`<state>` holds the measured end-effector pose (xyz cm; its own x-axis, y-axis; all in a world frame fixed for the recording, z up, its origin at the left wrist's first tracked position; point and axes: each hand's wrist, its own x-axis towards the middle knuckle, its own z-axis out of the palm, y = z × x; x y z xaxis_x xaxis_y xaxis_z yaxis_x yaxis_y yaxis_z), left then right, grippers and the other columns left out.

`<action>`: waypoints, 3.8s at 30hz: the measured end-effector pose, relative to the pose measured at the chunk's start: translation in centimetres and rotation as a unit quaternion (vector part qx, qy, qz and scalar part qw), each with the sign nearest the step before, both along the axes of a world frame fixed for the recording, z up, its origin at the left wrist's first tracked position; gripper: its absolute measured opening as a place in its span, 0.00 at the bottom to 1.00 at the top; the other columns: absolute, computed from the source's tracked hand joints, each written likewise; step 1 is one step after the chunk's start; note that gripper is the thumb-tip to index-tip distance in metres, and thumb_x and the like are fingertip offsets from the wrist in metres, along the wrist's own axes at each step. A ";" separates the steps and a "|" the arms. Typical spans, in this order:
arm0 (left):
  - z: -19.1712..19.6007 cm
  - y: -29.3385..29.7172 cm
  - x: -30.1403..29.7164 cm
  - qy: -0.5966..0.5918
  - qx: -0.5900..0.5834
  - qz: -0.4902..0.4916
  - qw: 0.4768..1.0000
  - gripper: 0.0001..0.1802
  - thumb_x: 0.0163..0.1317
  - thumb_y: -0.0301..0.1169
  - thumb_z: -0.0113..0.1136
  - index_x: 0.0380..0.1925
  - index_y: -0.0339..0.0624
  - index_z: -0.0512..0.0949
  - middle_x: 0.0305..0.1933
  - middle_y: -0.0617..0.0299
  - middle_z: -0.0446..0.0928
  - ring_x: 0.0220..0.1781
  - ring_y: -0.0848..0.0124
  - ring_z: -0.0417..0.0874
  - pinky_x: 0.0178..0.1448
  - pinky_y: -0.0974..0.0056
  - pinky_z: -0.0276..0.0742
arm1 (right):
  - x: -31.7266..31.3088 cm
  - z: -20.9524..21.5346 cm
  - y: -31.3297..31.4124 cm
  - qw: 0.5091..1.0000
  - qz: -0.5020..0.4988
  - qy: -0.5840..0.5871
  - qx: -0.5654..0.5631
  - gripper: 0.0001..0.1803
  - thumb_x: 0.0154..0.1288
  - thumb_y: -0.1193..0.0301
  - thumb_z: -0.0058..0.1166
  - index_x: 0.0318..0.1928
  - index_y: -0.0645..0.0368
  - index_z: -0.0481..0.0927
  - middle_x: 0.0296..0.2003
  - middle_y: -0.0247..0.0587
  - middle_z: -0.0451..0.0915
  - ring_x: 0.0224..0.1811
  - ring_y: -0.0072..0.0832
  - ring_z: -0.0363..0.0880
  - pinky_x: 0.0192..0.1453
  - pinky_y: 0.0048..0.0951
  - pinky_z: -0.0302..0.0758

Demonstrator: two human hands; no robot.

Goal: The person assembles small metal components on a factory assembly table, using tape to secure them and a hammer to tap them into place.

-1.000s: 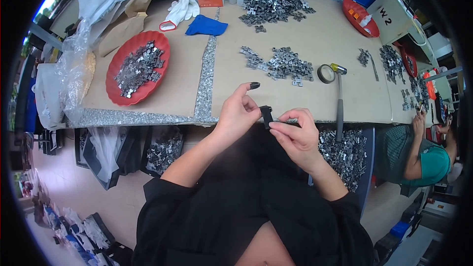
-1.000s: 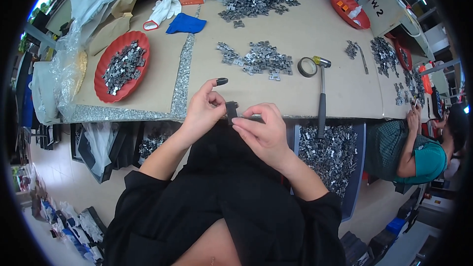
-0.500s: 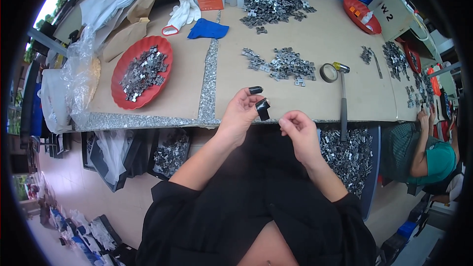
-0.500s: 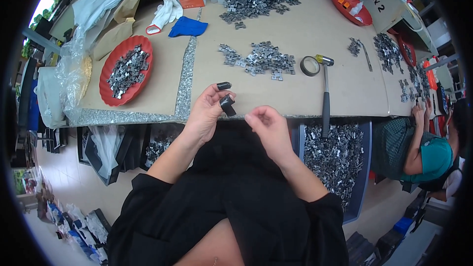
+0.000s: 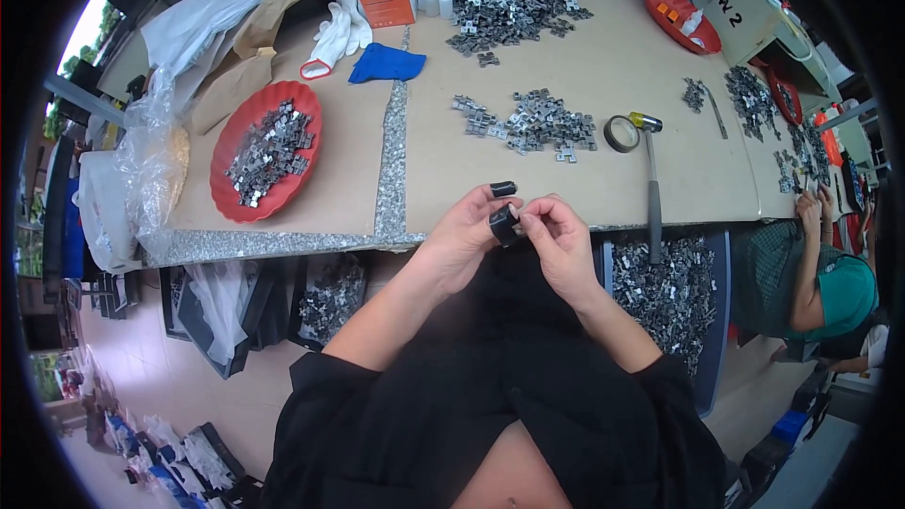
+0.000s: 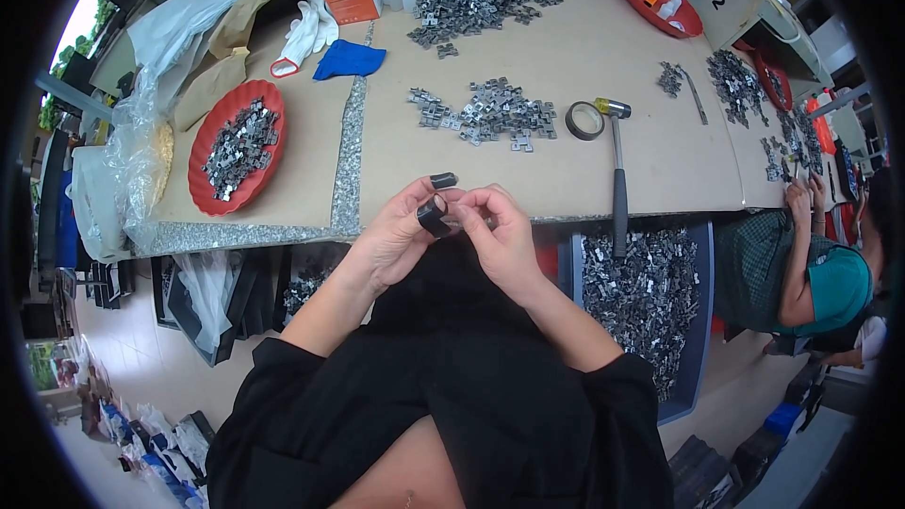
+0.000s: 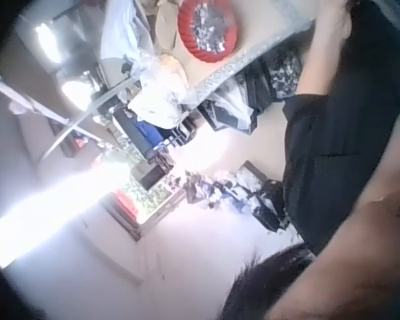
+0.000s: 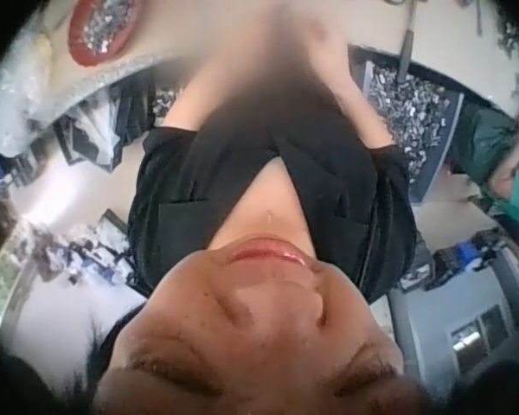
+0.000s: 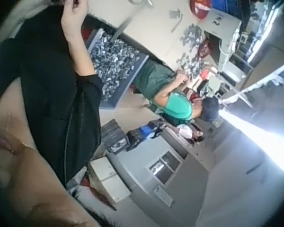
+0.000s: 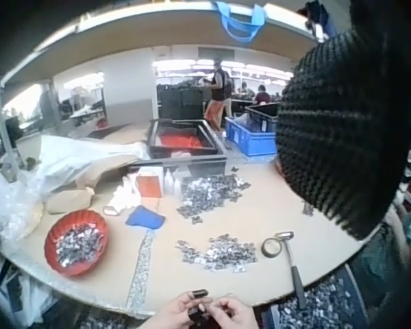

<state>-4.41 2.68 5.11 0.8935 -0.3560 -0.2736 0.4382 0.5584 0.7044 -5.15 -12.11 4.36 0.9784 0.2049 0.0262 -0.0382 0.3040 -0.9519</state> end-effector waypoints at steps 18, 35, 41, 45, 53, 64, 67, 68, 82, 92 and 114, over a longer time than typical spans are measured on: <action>-1.3 0.0 0.0 0.031 -0.068 -0.126 0.989 0.30 0.48 0.42 0.64 0.48 0.42 0.63 0.47 0.61 0.67 0.51 0.72 0.68 0.53 0.63 0.66 | 0.6 0.7 -0.7 0.938 0.003 -0.252 -0.240 0.04 0.52 0.78 0.53 0.31 0.63 0.74 0.28 0.35 0.71 0.33 0.24 0.67 0.36 0.20 0.65; -1.4 -0.7 -1.0 0.004 -0.167 -0.163 0.972 0.46 0.47 0.38 0.64 0.62 0.47 0.46 0.58 0.43 0.59 0.60 0.54 0.61 0.57 0.48 0.62 | 6.8 4.3 -3.3 0.954 -0.113 -0.237 -0.143 0.11 0.51 0.64 0.58 0.29 0.59 0.76 0.26 0.30 0.72 0.29 0.20 0.67 0.37 0.21 0.64; -2.5 -0.3 0.4 -0.294 0.259 0.214 0.895 0.52 0.37 0.40 0.70 0.60 0.40 0.48 0.58 0.51 0.57 0.60 0.62 0.57 0.58 0.57 0.54 | -0.4 0.2 -0.2 0.991 0.055 0.097 0.071 0.18 0.61 0.73 0.46 0.52 0.64 0.68 0.36 0.30 0.71 0.33 0.15 0.67 0.40 0.17 0.66; -3.4 -1.0 0.7 -0.306 0.272 0.218 0.886 0.52 0.38 0.41 0.69 0.59 0.40 0.48 0.58 0.51 0.57 0.60 0.62 0.56 0.59 0.57 0.54 | -1.1 0.8 1.8 0.988 0.045 0.042 0.141 0.22 0.56 0.75 0.54 0.52 0.67 0.68 0.38 0.31 0.68 0.35 0.17 0.66 0.44 0.17 0.64; -4.2 -2.6 0.1 -0.290 0.224 0.220 0.904 0.47 0.43 0.39 0.66 0.60 0.45 0.48 0.58 0.53 0.56 0.60 0.63 0.56 0.58 0.58 0.54 | -0.4 0.2 0.6 0.946 -0.074 -0.233 -0.213 0.15 0.51 0.76 0.57 0.42 0.62 0.77 0.38 0.34 0.66 0.37 0.21 0.65 0.40 0.19 0.66; -3.6 -2.7 0.1 -0.227 0.161 0.169 0.946 0.50 0.40 0.44 0.68 0.60 0.45 0.48 0.57 0.54 0.57 0.59 0.63 0.57 0.59 0.59 0.55 | 0.0 0.8 -0.3 0.942 -0.063 -0.242 -0.224 0.13 0.46 0.75 0.61 0.36 0.59 0.79 0.37 0.35 0.67 0.43 0.23 0.64 0.45 0.25 0.64; -2.5 -2.9 0.2 -0.188 0.093 0.144 0.967 0.52 0.39 0.48 0.68 0.59 0.42 0.48 0.57 0.54 0.57 0.60 0.64 0.57 0.58 0.58 0.56 | 0.1 1.6 0.0 0.884 -0.102 -0.354 -0.289 0.19 0.44 0.73 0.63 0.41 0.59 0.78 0.40 0.36 0.66 0.46 0.25 0.65 0.47 0.25 0.64; -2.1 -2.9 0.2 -0.161 0.022 0.120 0.979 0.53 0.39 0.51 0.67 0.59 0.40 0.47 0.56 0.54 0.58 0.60 0.64 0.57 0.58 0.58 0.57 | 0.2 2.2 0.4 0.936 -0.098 -0.282 -0.185 0.22 0.43 0.72 0.64 0.43 0.59 0.76 0.41 0.36 0.66 0.47 0.26 0.65 0.48 0.26 0.65; -2.2 -2.1 0.0 -0.039 -0.123 -0.127 0.983 0.53 0.34 0.51 0.70 0.58 0.47 0.52 0.59 0.61 0.54 0.65 0.69 0.51 0.63 0.62 0.53 | 2.4 3.0 -1.1 0.945 0.156 -0.220 -0.186 0.17 0.44 0.70 0.62 0.38 0.61 0.79 0.36 0.36 0.73 0.43 0.28 0.66 0.48 0.27 0.63; -1.3 -2.2 0.3 -0.042 -0.111 -0.029 0.993 0.59 0.36 0.38 0.73 0.62 0.45 0.39 0.61 0.54 0.51 0.64 0.65 0.52 0.62 0.58 0.54 | 1.8 2.5 -1.3 0.986 0.147 -0.059 0.049 0.27 0.45 0.72 0.62 0.48 0.62 0.70 0.45 0.31 0.65 0.43 0.19 0.63 0.45 0.23 0.63; -1.3 -0.9 1.0 -0.468 0.436 0.279 0.716 0.54 0.41 0.41 0.68 0.61 0.39 0.42 0.62 0.46 0.49 0.64 0.54 0.51 0.63 0.52 0.53 | 0.8 1.5 -1.5 0.979 -0.004 -0.176 -0.101 0.12 0.45 0.75 0.62 0.34 0.61 0.79 0.36 0.37 0.68 0.38 0.23 0.65 0.42 0.22 0.64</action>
